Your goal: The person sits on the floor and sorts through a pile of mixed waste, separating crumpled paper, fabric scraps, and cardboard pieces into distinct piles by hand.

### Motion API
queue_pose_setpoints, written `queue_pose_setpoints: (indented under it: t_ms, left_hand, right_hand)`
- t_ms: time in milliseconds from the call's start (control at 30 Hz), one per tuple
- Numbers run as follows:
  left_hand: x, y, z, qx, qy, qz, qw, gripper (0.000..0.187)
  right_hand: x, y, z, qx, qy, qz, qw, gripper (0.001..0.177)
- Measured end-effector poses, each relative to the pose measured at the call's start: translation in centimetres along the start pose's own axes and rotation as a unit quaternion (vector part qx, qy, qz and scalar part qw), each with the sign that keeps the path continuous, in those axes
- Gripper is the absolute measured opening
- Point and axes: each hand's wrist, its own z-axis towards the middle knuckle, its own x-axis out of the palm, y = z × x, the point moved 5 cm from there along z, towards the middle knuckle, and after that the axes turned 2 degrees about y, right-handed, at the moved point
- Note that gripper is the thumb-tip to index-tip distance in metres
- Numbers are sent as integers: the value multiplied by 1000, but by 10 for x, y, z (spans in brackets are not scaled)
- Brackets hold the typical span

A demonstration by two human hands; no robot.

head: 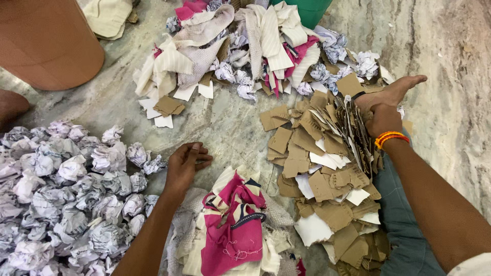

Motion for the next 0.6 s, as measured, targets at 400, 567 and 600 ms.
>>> queue_pose_setpoints:
  t_ms: [400, 567, 600]
  left_hand:
    - [-3, 12, 6, 18, 10, -23, 1000, 41]
    - [-2, 8, 3, 20, 10, -20, 1000, 41]
    - [-2, 8, 3, 20, 10, -20, 1000, 42]
  right_hand:
    - [-8, -26, -1, -36, 53, 148, 987, 35]
    - [-11, -15, -13, -37, -35, 110, 993, 20]
    - [-11, -16, -16, -21, -37, 115, 992, 19]
